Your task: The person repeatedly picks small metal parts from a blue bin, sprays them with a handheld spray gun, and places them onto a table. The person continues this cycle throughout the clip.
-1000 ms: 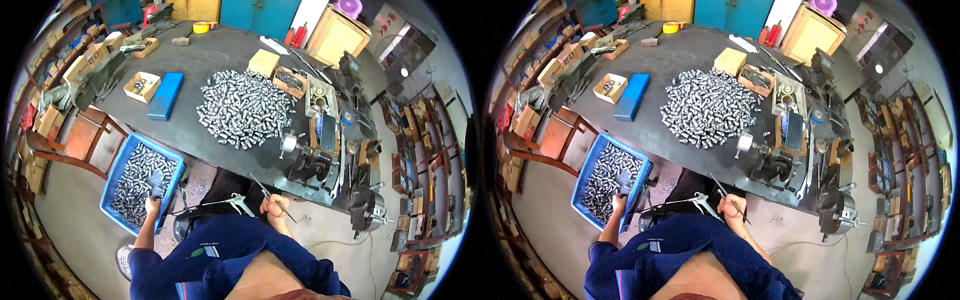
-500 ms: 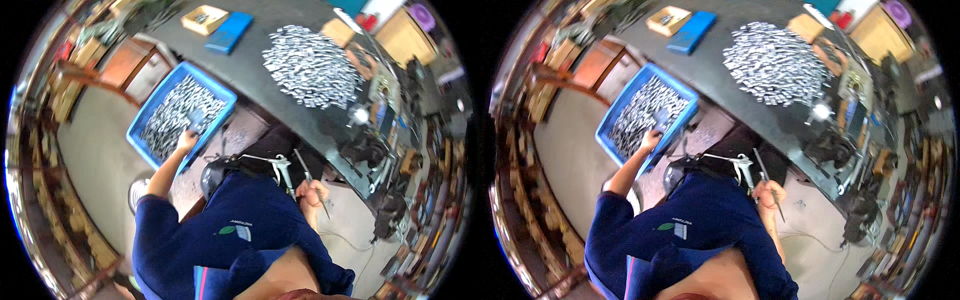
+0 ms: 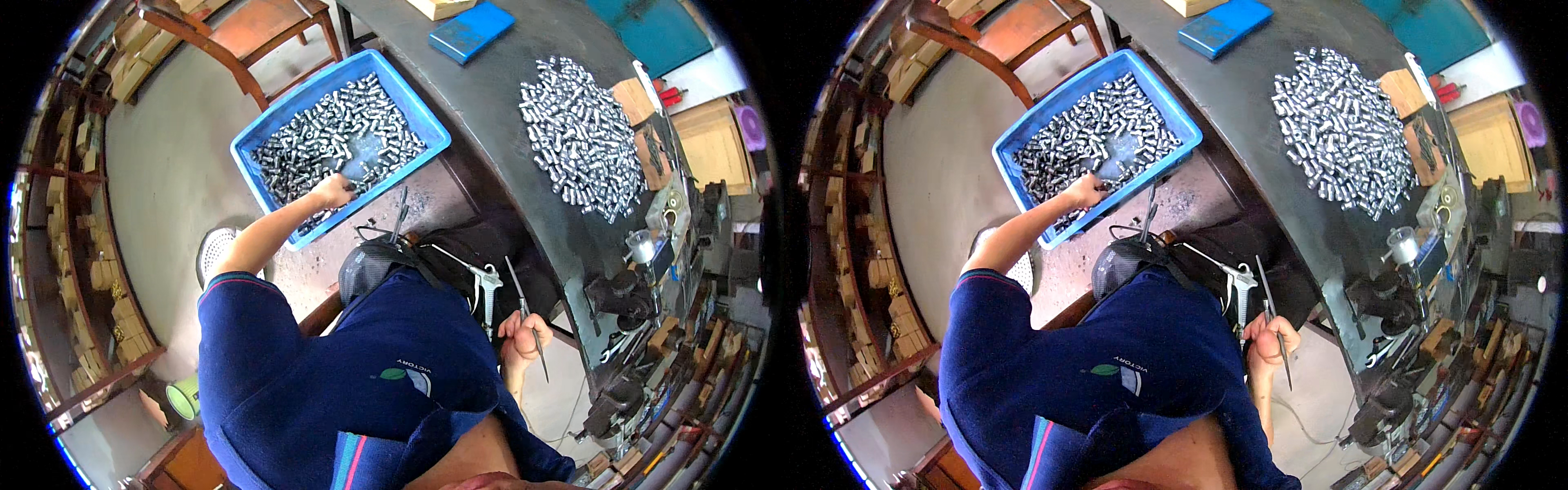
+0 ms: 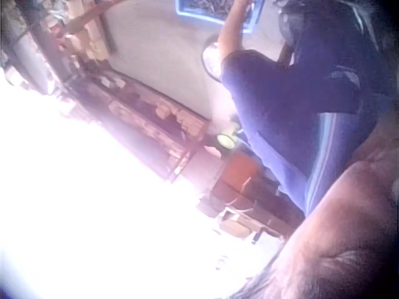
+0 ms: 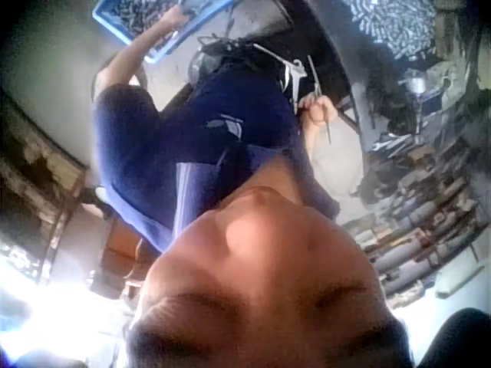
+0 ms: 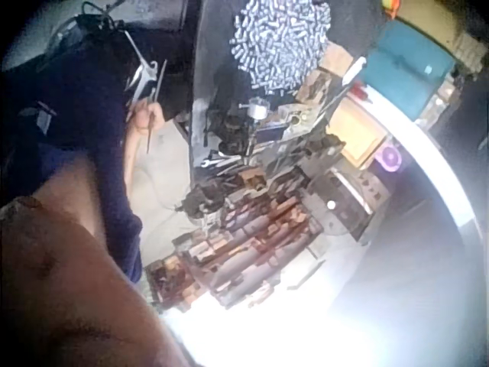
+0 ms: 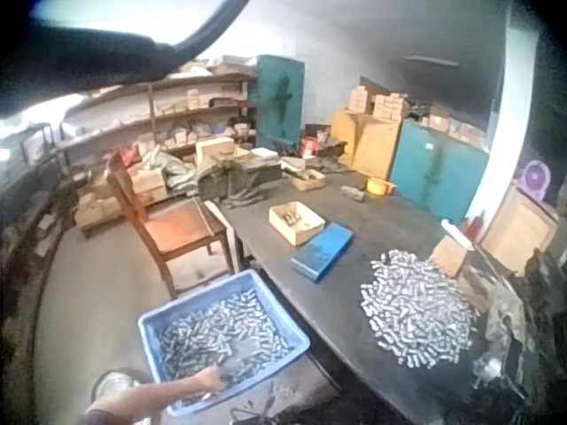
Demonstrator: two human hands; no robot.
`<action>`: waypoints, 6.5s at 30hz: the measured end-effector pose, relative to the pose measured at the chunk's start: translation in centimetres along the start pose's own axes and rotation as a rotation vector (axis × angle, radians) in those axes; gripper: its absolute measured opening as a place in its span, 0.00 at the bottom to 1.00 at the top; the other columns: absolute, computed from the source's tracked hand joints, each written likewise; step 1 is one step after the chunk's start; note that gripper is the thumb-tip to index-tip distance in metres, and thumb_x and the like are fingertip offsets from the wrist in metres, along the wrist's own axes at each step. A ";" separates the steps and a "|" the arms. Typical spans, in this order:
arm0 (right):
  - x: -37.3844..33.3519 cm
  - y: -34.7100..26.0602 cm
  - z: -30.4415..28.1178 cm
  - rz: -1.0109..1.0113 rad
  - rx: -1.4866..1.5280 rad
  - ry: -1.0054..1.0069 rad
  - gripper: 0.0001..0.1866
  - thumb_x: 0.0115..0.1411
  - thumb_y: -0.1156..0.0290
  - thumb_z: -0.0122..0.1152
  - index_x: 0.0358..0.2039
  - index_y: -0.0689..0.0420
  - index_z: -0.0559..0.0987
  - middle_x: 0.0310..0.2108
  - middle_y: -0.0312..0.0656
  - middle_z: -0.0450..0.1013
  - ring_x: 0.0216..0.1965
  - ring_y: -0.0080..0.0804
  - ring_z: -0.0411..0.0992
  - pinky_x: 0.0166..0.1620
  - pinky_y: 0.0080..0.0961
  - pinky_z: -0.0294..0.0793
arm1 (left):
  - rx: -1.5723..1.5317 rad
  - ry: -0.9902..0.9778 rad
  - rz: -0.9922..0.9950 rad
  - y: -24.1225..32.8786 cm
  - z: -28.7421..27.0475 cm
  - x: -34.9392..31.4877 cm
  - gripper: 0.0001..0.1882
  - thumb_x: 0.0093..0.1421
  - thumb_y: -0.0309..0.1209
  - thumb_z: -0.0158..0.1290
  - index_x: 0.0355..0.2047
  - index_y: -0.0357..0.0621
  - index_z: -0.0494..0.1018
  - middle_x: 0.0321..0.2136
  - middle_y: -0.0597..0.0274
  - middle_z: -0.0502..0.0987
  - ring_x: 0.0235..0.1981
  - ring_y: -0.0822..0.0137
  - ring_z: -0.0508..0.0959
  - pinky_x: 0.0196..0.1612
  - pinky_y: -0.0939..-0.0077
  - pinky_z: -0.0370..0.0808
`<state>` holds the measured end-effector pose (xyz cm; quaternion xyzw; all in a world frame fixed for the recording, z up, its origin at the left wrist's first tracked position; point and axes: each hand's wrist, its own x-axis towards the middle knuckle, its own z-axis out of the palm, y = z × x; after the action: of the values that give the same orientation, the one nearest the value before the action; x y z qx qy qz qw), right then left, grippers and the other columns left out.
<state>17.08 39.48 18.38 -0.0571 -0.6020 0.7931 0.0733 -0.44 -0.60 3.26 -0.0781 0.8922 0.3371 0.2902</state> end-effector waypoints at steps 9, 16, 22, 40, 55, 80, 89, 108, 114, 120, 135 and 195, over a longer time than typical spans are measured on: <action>3.2 0.7 1.0 0.146 -0.024 -0.066 0.27 0.48 0.55 0.64 0.12 0.53 0.57 0.11 0.34 0.55 0.14 0.22 0.54 0.16 0.20 0.59 | -0.117 -0.134 0.107 0.8 -0.8 -0.8 0.09 0.51 0.26 0.53 0.33 0.40 0.74 0.14 0.62 0.73 0.12 0.74 0.72 0.17 0.78 0.72; 5.6 2.2 0.0 0.101 -0.053 -0.143 0.25 0.50 0.60 0.63 0.11 0.55 0.57 0.11 0.36 0.57 0.13 0.23 0.56 0.16 0.21 0.59 | -0.076 -0.232 0.054 1.2 -2.1 -1.1 0.13 0.52 0.25 0.50 0.40 0.43 0.73 0.14 0.65 0.73 0.13 0.75 0.73 0.17 0.79 0.72; 4.9 3.2 -1.1 0.125 -0.029 -0.097 0.24 0.49 0.62 0.61 0.10 0.55 0.57 0.11 0.37 0.57 0.14 0.23 0.56 0.17 0.21 0.60 | -0.140 -0.136 -0.040 2.0 -1.5 -0.7 0.07 0.53 0.30 0.51 0.23 0.39 0.69 0.12 0.64 0.72 0.11 0.74 0.72 0.13 0.80 0.71; 5.8 1.7 1.2 -0.053 -0.249 -0.239 0.16 0.38 0.81 0.51 0.10 0.58 0.53 0.09 0.34 0.50 0.11 0.19 0.51 0.16 0.20 0.49 | -1.135 -0.801 0.128 22.9 5.7 -7.6 0.13 0.59 0.33 0.47 0.35 0.32 0.68 0.16 0.56 0.72 0.16 0.59 0.75 0.19 0.71 0.72; 6.6 1.2 0.8 -0.001 -0.286 -0.279 0.19 0.43 0.68 0.58 0.10 0.59 0.57 0.09 0.36 0.52 0.11 0.24 0.53 0.17 0.24 0.50 | -0.743 -0.565 0.241 24.2 6.9 -8.8 0.18 0.60 0.39 0.50 0.22 0.36 0.70 0.11 0.59 0.71 0.12 0.69 0.73 0.15 0.81 0.69; 4.9 2.3 0.8 0.053 -0.109 -0.168 0.14 0.42 0.73 0.53 0.10 0.59 0.59 0.09 0.33 0.53 0.13 0.18 0.53 0.17 0.20 0.51 | -0.732 -0.630 0.416 25.5 6.6 -10.8 0.09 0.54 0.23 0.55 0.36 0.32 0.71 0.21 0.61 0.74 0.21 0.73 0.76 0.26 0.82 0.74; 4.0 1.3 0.6 0.114 0.120 -0.132 0.14 0.43 0.78 0.50 0.09 0.59 0.56 0.08 0.35 0.58 0.11 0.20 0.60 0.16 0.18 0.57 | -0.732 -0.732 0.466 25.9 6.2 -10.2 0.09 0.50 0.20 0.58 0.33 0.34 0.72 0.23 0.63 0.74 0.21 0.76 0.75 0.25 0.84 0.73; 3.7 -1.7 1.0 -0.086 -0.034 -0.315 0.16 0.40 0.84 0.48 0.08 0.57 0.52 0.07 0.39 0.58 0.08 0.25 0.61 0.12 0.17 0.57 | 0.076 0.185 0.952 23.3 6.7 -6.5 0.13 0.36 0.22 0.56 0.27 0.39 0.73 0.19 0.58 0.70 0.16 0.62 0.71 0.21 0.74 0.67; 4.0 -2.0 1.1 -0.026 -0.066 -0.331 0.16 0.40 0.81 0.49 0.08 0.58 0.53 0.07 0.38 0.58 0.08 0.24 0.60 0.12 0.19 0.56 | 0.067 0.172 0.969 23.4 6.8 -6.6 0.13 0.35 0.22 0.57 0.26 0.40 0.73 0.18 0.58 0.69 0.16 0.63 0.70 0.20 0.74 0.66; 5.6 0.1 2.0 -0.087 -0.411 -0.328 0.15 0.41 0.74 0.52 0.10 0.59 0.56 0.09 0.34 0.52 0.11 0.22 0.51 0.16 0.22 0.48 | 0.127 0.069 1.080 23.9 7.6 -7.6 0.16 0.34 0.22 0.58 0.28 0.40 0.72 0.19 0.57 0.70 0.19 0.59 0.72 0.22 0.70 0.68; 3.9 -2.6 0.7 -0.068 -0.148 -0.021 0.17 0.42 0.79 0.49 0.07 0.58 0.53 0.08 0.39 0.57 0.09 0.27 0.60 0.13 0.19 0.57 | 0.342 0.423 1.056 34.5 1.1 2.9 0.15 0.42 0.30 0.54 0.33 0.42 0.76 0.17 0.53 0.74 0.20 0.59 0.77 0.27 0.70 0.73; 5.4 0.7 0.8 -0.023 -0.210 -0.292 0.27 0.49 0.57 0.61 0.10 0.57 0.54 0.10 0.33 0.53 0.12 0.18 0.52 0.16 0.20 0.49 | -0.363 -0.612 0.676 25.1 3.3 -9.7 0.12 0.50 0.20 0.58 0.37 0.34 0.73 0.23 0.66 0.76 0.24 0.80 0.73 0.29 0.86 0.70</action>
<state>11.57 39.51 17.94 0.0582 -0.6865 0.7247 -0.0122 0.62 20.09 20.70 0.2692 0.6682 0.5698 0.3954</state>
